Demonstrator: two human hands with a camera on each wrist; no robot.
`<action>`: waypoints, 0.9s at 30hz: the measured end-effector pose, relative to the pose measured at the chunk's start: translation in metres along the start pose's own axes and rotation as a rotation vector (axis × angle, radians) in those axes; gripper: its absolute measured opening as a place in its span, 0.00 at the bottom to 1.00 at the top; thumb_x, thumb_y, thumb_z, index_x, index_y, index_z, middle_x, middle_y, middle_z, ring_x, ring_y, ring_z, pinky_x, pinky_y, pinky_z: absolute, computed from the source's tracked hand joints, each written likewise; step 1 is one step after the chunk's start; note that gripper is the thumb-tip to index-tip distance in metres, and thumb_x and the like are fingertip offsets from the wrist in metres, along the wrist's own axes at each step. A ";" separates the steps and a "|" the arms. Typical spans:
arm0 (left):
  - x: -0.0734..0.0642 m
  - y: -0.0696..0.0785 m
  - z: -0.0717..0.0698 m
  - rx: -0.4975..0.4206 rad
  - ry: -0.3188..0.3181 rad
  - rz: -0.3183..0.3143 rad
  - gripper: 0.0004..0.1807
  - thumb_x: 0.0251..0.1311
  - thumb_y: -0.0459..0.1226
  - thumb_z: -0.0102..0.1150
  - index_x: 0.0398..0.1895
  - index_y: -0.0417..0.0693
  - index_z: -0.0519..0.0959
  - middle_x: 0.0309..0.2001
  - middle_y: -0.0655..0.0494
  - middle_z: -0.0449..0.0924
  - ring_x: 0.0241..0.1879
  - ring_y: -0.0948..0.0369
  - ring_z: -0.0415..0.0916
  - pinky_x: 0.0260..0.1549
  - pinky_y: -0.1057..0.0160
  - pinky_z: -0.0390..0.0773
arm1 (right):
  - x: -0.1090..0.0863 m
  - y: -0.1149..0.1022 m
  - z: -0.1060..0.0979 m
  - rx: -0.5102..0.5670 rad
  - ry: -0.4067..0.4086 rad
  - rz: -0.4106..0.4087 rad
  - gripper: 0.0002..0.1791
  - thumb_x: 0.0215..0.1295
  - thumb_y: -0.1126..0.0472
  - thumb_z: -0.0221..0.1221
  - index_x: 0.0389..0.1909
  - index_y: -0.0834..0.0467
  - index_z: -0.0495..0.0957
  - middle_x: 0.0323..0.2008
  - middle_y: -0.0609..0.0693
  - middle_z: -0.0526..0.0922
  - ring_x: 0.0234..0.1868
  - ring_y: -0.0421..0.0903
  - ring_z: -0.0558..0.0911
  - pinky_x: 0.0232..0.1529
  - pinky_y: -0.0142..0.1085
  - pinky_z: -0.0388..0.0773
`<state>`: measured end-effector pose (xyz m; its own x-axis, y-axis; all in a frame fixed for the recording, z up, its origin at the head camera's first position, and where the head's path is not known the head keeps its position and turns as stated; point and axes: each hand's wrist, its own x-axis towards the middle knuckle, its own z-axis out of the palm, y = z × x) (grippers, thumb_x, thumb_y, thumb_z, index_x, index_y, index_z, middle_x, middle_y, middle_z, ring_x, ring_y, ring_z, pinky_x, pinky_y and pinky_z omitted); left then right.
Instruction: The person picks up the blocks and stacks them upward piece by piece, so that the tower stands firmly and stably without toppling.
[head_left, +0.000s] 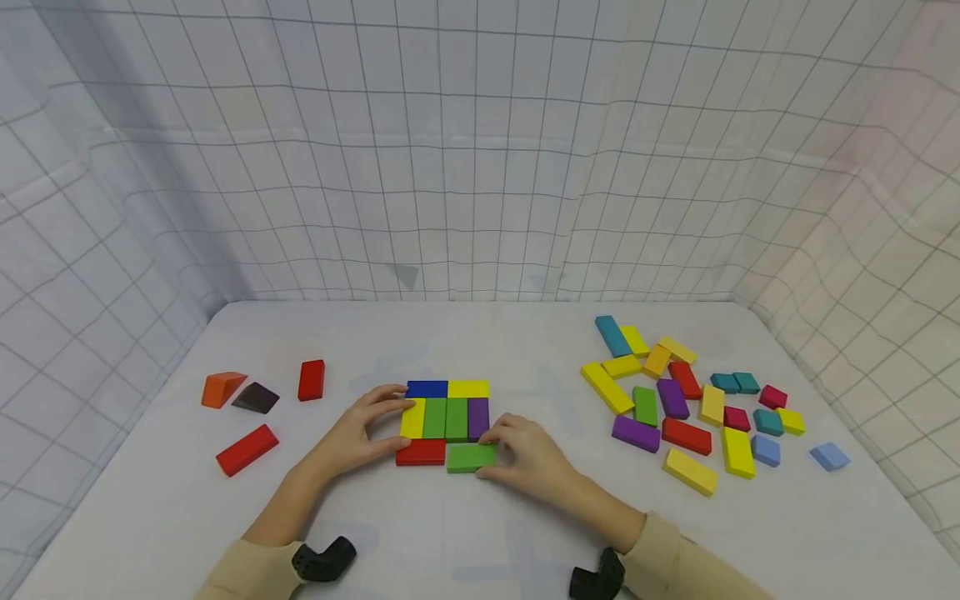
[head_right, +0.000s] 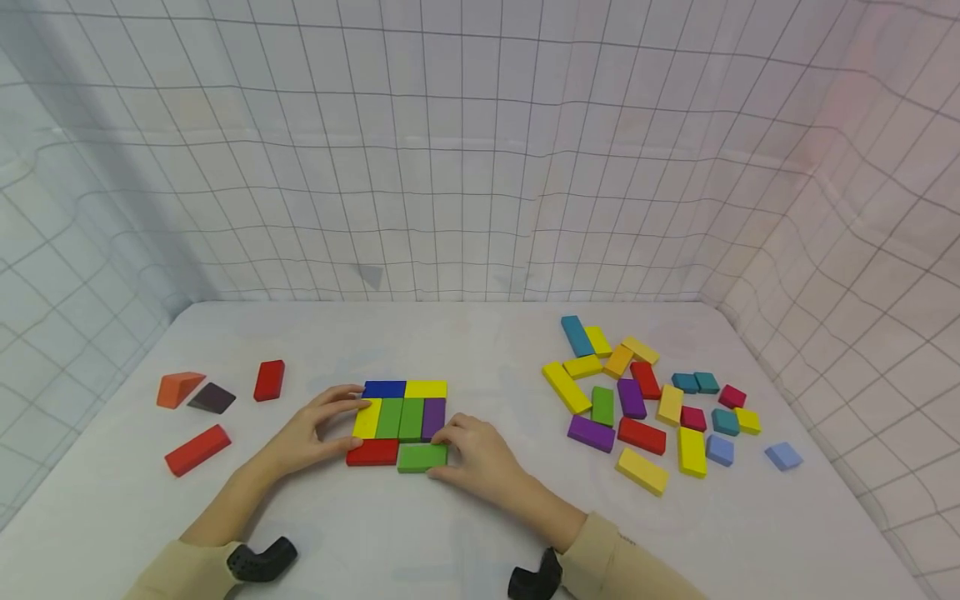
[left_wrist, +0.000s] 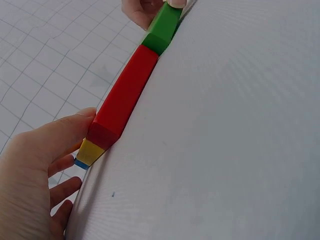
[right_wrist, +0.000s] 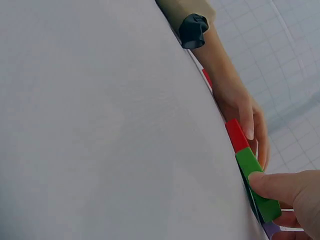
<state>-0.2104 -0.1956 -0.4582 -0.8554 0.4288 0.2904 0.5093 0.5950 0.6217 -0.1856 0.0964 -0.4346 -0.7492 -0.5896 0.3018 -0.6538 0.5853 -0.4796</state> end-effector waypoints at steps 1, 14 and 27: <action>0.000 0.000 0.000 -0.002 0.000 -0.001 0.28 0.48 0.45 0.65 0.55 0.49 0.75 0.60 0.49 0.65 0.58 0.48 0.63 0.52 0.39 0.66 | 0.000 -0.001 0.001 -0.015 0.014 -0.009 0.17 0.46 0.53 0.70 0.37 0.55 0.80 0.34 0.44 0.76 0.33 0.38 0.71 0.35 0.29 0.72; 0.000 0.000 0.000 -0.016 0.002 0.019 0.27 0.49 0.44 0.65 0.55 0.48 0.75 0.60 0.49 0.65 0.57 0.48 0.64 0.52 0.39 0.66 | 0.002 0.000 0.011 -0.048 0.107 -0.028 0.17 0.44 0.55 0.71 0.34 0.54 0.76 0.33 0.43 0.74 0.33 0.37 0.70 0.35 0.28 0.72; 0.000 0.000 0.000 -0.026 0.007 0.020 0.27 0.48 0.43 0.66 0.54 0.47 0.75 0.60 0.48 0.65 0.57 0.47 0.64 0.52 0.40 0.66 | 0.003 0.004 0.016 0.020 0.081 0.032 0.26 0.46 0.55 0.70 0.48 0.55 0.75 0.40 0.47 0.71 0.37 0.39 0.70 0.38 0.27 0.74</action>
<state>-0.2106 -0.1955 -0.4586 -0.8457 0.4360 0.3077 0.5239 0.5686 0.6342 -0.1885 0.0881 -0.4483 -0.7765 -0.5234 0.3508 -0.6275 0.5914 -0.5065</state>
